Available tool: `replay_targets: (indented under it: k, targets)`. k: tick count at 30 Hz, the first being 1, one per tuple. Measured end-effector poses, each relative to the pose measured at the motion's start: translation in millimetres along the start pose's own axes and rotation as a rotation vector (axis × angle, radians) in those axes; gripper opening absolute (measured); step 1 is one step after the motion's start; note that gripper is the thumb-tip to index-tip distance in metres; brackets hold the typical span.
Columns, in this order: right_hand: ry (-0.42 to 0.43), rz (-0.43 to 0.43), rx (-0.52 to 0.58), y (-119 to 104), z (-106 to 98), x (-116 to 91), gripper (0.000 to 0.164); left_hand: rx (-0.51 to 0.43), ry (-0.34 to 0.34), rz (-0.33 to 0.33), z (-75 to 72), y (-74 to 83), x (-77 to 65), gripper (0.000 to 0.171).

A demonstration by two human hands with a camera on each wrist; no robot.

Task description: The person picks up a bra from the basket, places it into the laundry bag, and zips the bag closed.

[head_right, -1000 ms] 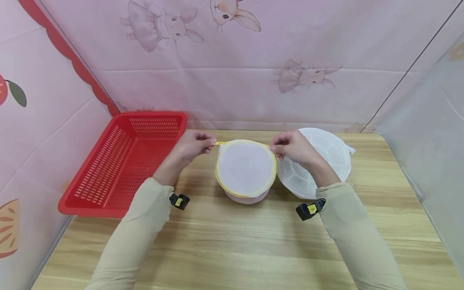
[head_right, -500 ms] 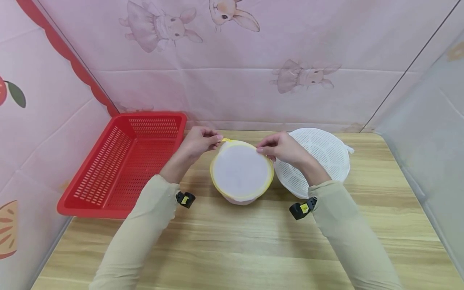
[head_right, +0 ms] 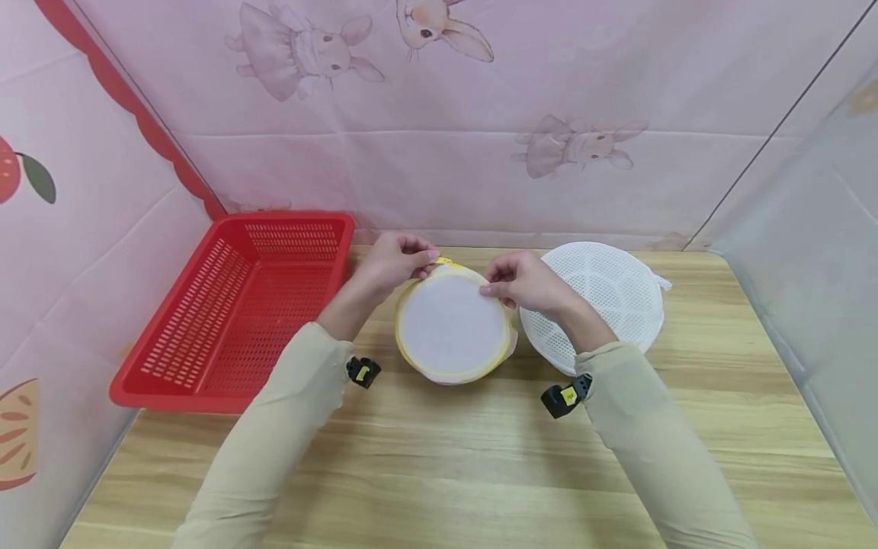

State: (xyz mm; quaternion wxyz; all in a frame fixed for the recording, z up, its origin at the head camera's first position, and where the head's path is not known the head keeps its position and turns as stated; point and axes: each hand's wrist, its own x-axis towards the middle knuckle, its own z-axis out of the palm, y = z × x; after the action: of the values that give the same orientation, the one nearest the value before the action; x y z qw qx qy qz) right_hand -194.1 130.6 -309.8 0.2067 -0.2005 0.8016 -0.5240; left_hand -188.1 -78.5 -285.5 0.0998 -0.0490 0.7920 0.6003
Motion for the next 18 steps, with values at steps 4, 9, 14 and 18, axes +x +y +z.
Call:
replay_targets:
  k: [4,9,14,18]
  targets:
    - [0.034,0.001,-0.011,-1.8,-0.2,-1.2,0.01,-0.004,0.006,0.002,0.4,-0.2,0.5,0.01]
    - [0.056,-0.003,-0.022,-4.3,0.0,-1.7,0.012,-0.013,0.01,-0.007,-1.1,-1.3,0.9,0.011]
    - [0.056,-0.017,-0.025,-3.8,0.8,-1.6,0.011,-0.007,-0.009,-0.021,-3.1,-3.2,1.2,0.011]
    - [0.065,-0.023,-0.014,-1.4,1.1,-2.8,0.009,-0.007,-0.011,-0.018,-5.2,-7.0,1.8,0.013]
